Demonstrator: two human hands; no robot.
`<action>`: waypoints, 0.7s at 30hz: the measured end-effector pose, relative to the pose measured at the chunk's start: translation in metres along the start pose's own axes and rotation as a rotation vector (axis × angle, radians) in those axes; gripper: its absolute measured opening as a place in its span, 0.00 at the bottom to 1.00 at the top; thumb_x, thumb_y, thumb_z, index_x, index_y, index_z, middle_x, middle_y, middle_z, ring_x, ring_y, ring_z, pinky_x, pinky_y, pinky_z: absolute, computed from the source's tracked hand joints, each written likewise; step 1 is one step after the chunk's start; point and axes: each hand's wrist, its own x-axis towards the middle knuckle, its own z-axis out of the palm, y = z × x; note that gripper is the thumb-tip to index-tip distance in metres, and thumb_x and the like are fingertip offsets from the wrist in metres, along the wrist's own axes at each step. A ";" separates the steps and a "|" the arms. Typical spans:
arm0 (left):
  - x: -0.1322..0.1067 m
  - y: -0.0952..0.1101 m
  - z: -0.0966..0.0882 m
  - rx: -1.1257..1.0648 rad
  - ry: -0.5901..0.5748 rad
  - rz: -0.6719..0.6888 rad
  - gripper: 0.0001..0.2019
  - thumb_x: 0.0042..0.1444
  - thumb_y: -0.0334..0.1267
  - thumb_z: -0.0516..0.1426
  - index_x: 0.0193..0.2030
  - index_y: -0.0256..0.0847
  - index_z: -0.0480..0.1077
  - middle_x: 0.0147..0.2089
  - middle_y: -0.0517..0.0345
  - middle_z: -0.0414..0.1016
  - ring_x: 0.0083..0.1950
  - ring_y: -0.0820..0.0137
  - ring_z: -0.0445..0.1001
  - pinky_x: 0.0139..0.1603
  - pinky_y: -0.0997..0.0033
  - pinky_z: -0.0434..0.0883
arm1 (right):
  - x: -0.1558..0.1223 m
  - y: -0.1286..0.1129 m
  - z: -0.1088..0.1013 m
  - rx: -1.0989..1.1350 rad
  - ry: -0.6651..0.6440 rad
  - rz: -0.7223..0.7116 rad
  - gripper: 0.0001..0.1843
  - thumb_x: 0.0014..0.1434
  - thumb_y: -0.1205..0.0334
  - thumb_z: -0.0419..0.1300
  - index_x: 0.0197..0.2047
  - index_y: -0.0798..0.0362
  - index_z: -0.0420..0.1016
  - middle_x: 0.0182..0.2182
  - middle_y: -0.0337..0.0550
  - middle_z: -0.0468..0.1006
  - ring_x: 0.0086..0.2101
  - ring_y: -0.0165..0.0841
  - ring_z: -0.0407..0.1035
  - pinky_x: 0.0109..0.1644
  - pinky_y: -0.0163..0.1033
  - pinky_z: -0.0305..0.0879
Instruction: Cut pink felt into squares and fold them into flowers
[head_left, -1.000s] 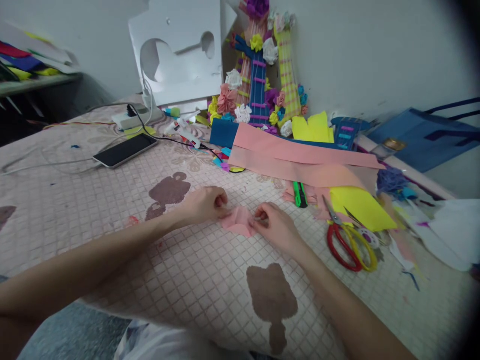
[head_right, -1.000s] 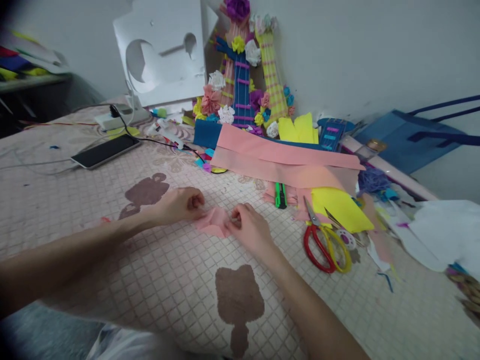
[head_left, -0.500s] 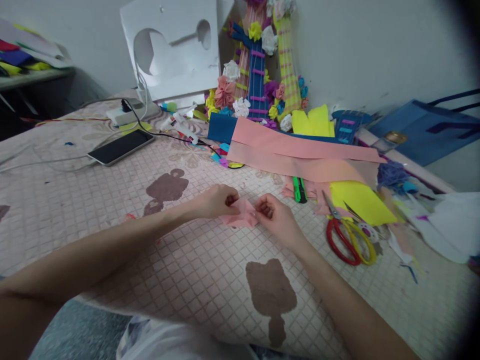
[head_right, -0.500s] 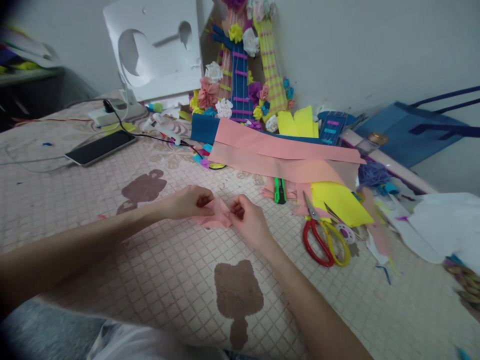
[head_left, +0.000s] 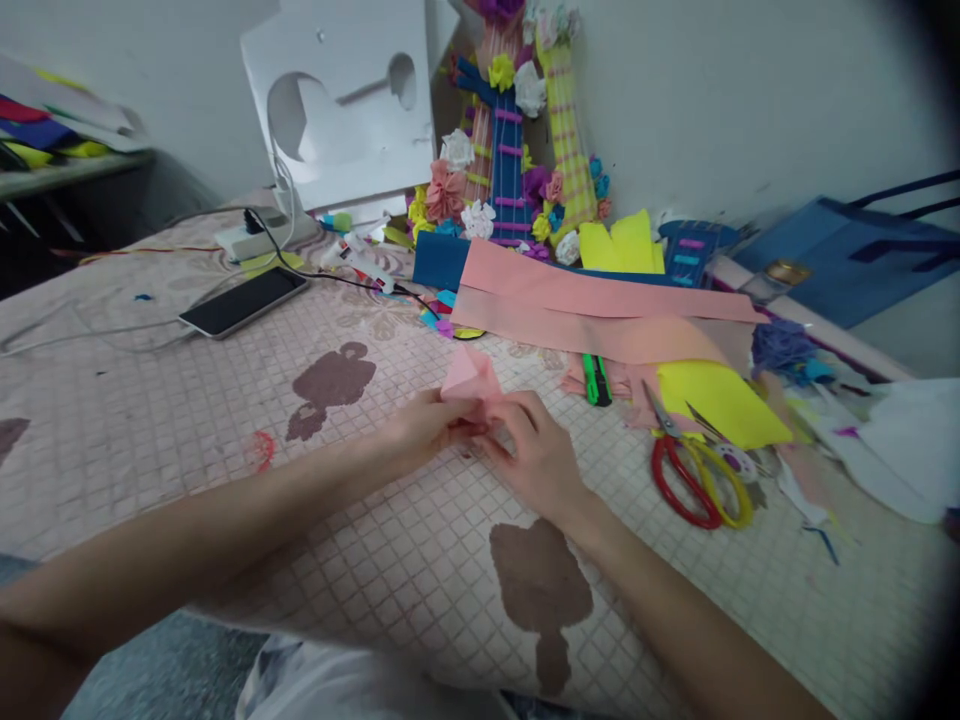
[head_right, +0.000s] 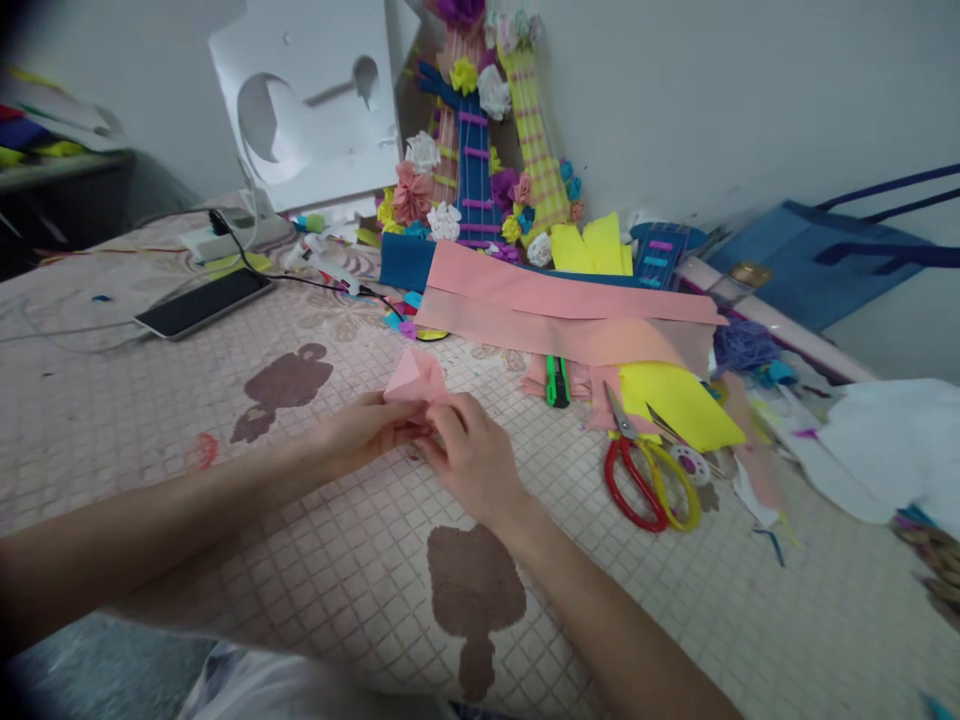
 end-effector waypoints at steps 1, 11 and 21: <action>-0.002 -0.001 0.001 -0.042 0.001 -0.001 0.03 0.49 0.27 0.59 0.31 0.27 0.70 0.34 0.49 0.74 0.35 0.72 0.73 0.39 0.72 0.70 | 0.000 0.002 0.000 -0.018 -0.007 -0.022 0.06 0.60 0.66 0.56 0.42 0.52 0.66 0.39 0.47 0.71 0.40 0.36 0.68 0.38 0.39 0.69; -0.004 -0.006 0.005 -0.113 -0.026 -0.154 0.06 0.58 0.29 0.52 0.34 0.34 0.70 0.34 0.55 0.73 0.35 0.76 0.71 0.41 0.74 0.69 | -0.004 0.005 0.003 -0.229 -0.018 -0.079 0.09 0.63 0.67 0.51 0.41 0.50 0.71 0.40 0.47 0.73 0.39 0.36 0.68 0.36 0.39 0.67; -0.041 0.001 -0.030 0.196 -0.193 -0.158 0.18 0.44 0.29 0.64 0.44 0.37 0.71 0.47 0.49 0.75 0.48 0.67 0.74 0.49 0.67 0.69 | -0.017 0.027 -0.007 -0.189 -0.152 -0.179 0.12 0.62 0.72 0.49 0.39 0.53 0.73 0.38 0.46 0.76 0.37 0.33 0.70 0.36 0.38 0.68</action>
